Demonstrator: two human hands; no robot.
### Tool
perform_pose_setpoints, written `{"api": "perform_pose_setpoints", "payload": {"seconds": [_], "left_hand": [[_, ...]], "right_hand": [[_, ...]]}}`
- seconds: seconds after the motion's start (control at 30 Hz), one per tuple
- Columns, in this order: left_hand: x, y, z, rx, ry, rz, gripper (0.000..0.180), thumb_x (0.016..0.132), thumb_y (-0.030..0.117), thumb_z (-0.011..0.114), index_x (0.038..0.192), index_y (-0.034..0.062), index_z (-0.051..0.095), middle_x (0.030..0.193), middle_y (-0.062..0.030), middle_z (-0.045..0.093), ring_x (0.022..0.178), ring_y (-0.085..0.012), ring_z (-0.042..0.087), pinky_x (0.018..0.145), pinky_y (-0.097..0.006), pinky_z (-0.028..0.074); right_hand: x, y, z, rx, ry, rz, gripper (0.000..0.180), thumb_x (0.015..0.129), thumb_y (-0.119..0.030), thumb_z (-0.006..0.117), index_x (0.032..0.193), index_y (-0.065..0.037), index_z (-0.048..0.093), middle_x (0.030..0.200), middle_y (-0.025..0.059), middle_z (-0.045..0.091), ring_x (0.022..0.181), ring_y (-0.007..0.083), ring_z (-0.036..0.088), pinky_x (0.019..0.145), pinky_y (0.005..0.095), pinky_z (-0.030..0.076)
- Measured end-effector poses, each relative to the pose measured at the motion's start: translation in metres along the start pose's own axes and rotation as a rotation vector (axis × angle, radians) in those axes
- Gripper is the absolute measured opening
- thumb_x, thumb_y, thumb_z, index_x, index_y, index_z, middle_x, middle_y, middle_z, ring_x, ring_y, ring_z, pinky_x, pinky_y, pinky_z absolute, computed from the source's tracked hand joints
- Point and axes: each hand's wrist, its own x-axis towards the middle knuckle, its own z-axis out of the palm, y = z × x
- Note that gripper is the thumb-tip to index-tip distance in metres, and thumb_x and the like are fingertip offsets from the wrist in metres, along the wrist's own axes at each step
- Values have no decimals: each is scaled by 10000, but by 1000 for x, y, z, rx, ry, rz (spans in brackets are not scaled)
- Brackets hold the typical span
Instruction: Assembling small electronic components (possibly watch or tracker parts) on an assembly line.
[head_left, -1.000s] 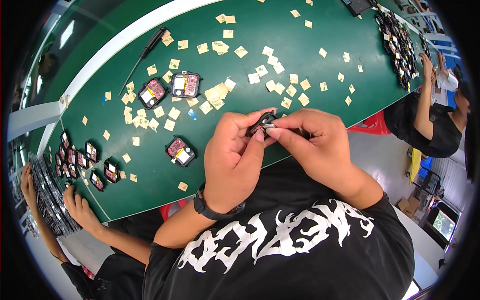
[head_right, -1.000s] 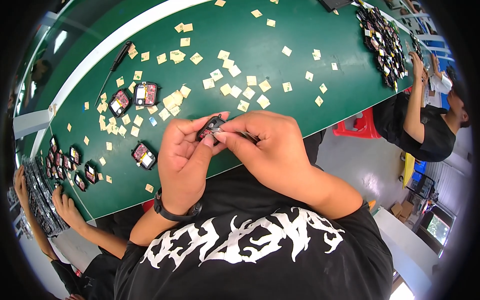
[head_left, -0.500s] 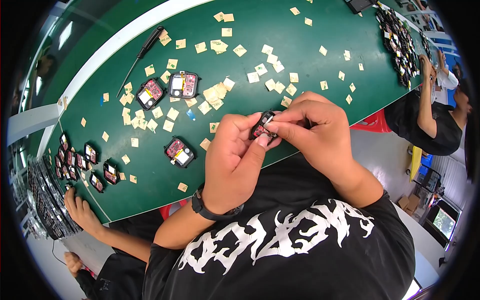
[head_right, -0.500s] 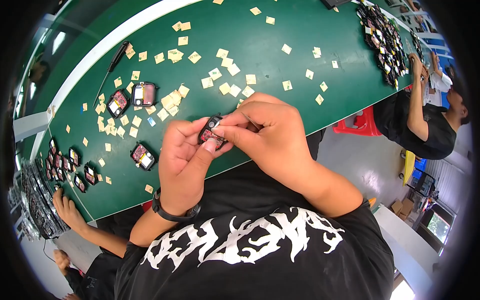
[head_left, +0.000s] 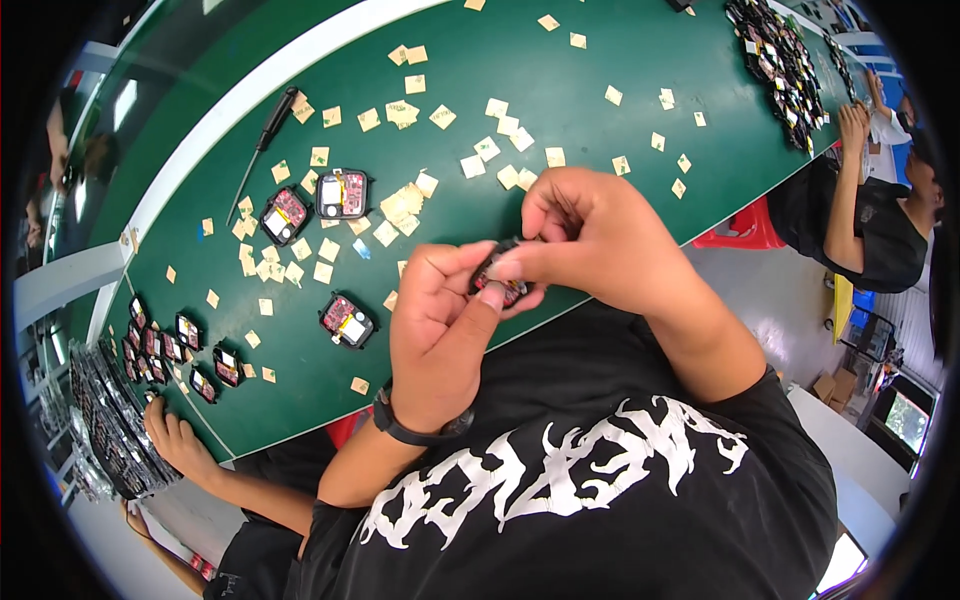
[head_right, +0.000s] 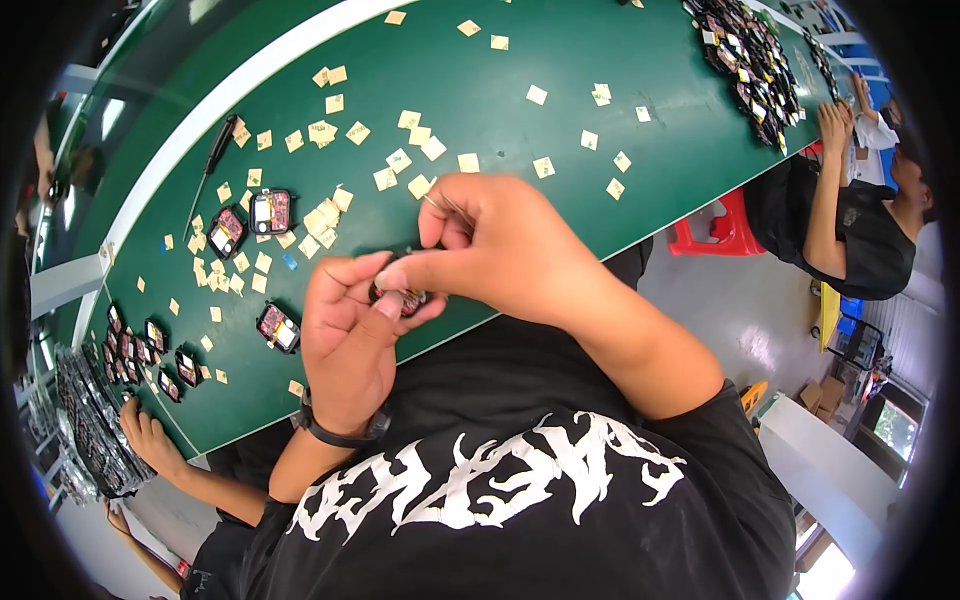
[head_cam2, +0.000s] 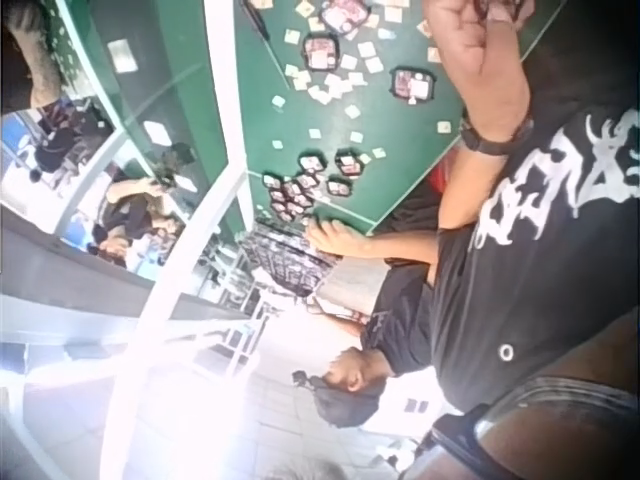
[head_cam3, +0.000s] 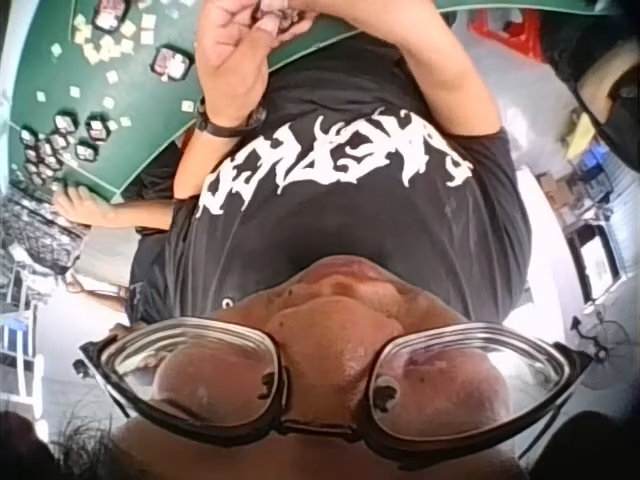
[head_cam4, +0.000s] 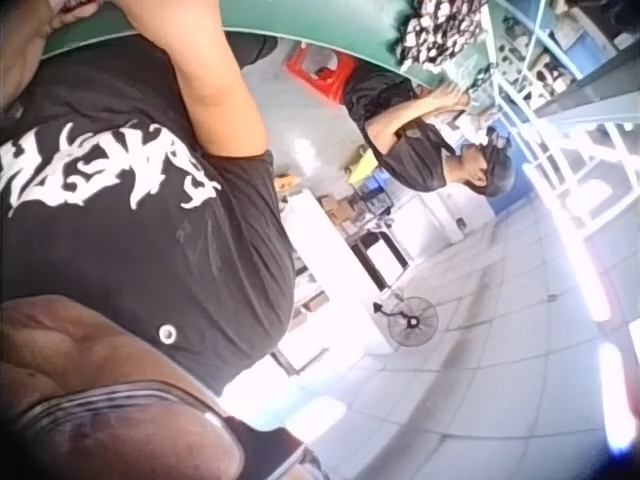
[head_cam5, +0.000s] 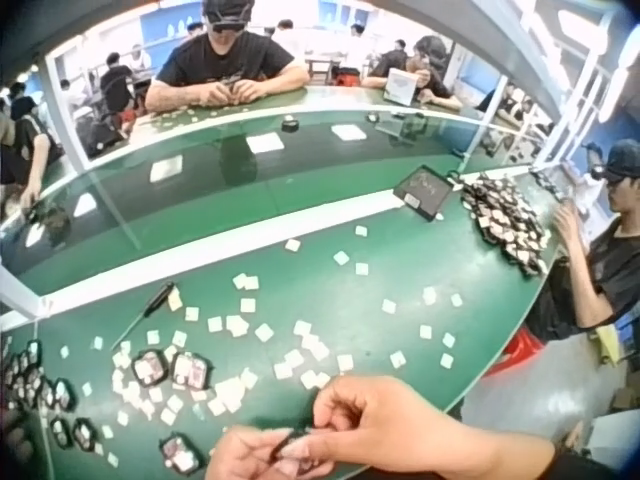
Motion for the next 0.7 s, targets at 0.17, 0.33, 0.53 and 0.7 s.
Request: {"api": "perform_pose_setpoints", "payload": {"seconds": [0.17, 0.33, 0.53, 0.7], "left_hand": [[5, 8, 5, -29, 93, -26, 278, 1010, -5, 493, 1282, 5, 434, 1278, -270, 598, 1110, -341, 683, 948, -392, 590], [6, 3, 3, -26, 74, 57, 345, 962, -108, 532, 1270, 8, 431, 1297, -294, 577, 1120, -357, 674, 928, -358, 594], [-3, 10, 10, -17, 48, 35, 278, 980, -108, 523, 1211, 14, 427, 1214, -243, 631, 1116, -304, 677, 934, -360, 588], [-21, 36, 2, 178, 60, 164, 273, 980, -135, 495, 1212, -3, 434, 1235, -267, 625, 1163, -314, 658, 934, -364, 593]], "right_hand": [[-19, -10, -70, 74, 309, 27, 151, 956, -189, 706, 961, -38, 711, 801, -49, 615, 729, 10, 518, 604, 212, 392], [-21, 52, -186, -1266, 984, -350, 244, 966, -258, 668, 1106, -59, 688, 980, 103, 674, 875, 275, 660, 760, 357, 515], [-43, 103, -263, -1459, 987, -48, 372, 1003, -317, 604, 1317, -119, 622, 1325, 163, 581, 1207, 355, 589, 957, 423, 502], [-42, 137, -320, -1553, 942, -106, 406, 1039, -327, 549, 1388, -121, 574, 1363, 191, 545, 1245, 374, 556, 982, 424, 487]]}}
